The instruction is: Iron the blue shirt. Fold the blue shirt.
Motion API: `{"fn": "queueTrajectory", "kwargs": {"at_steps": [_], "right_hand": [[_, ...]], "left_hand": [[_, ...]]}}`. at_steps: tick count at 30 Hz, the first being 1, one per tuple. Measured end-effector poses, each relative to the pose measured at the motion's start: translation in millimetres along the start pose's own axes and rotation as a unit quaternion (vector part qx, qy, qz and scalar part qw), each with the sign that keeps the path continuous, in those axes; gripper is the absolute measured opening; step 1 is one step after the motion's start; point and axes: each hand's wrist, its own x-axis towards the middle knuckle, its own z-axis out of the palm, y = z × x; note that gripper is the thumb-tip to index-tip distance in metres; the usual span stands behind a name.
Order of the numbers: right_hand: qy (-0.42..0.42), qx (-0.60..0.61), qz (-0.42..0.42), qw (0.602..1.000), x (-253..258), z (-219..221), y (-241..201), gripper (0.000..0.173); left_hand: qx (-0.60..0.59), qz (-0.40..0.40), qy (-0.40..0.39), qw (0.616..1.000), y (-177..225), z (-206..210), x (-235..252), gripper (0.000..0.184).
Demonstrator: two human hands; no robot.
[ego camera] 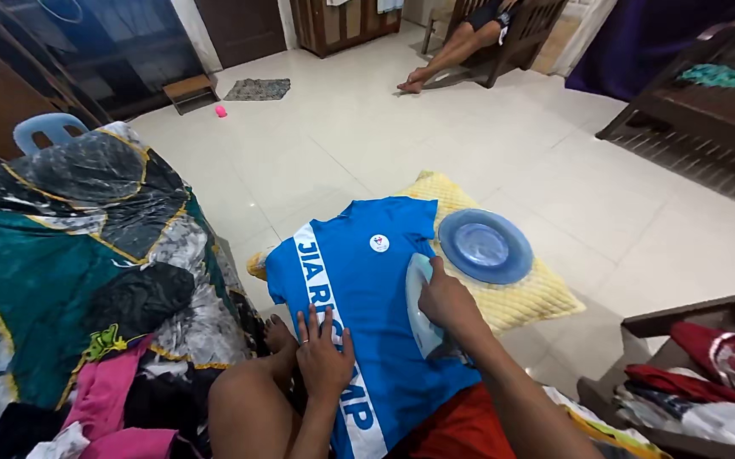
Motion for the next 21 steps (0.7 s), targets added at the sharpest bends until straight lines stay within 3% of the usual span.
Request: {"fn": "queueTrajectory", "kwargs": {"at_steps": [11, 14, 21], "right_hand": [[0.02, 0.031, -0.03, 0.999, 52.2, -16.3, -14.5, 0.086], [0.034, 0.03, -0.063, 0.997, 42.3, -8.5, -5.5, 0.09], [0.013, 0.047, -0.065, 0.997, -8.3, 8.7, 25.1, 0.076]], "left_hand": [[0.004, -0.01, -0.008, 1.0, -0.7, -5.6, -1.8, 0.059], [-0.005, -0.035, -0.038, 0.999, 3.3, -11.6, -2.3, 0.059], [-0.014, -0.059, -0.069, 0.996, 4.1, -11.2, 0.9, 0.06]]}}
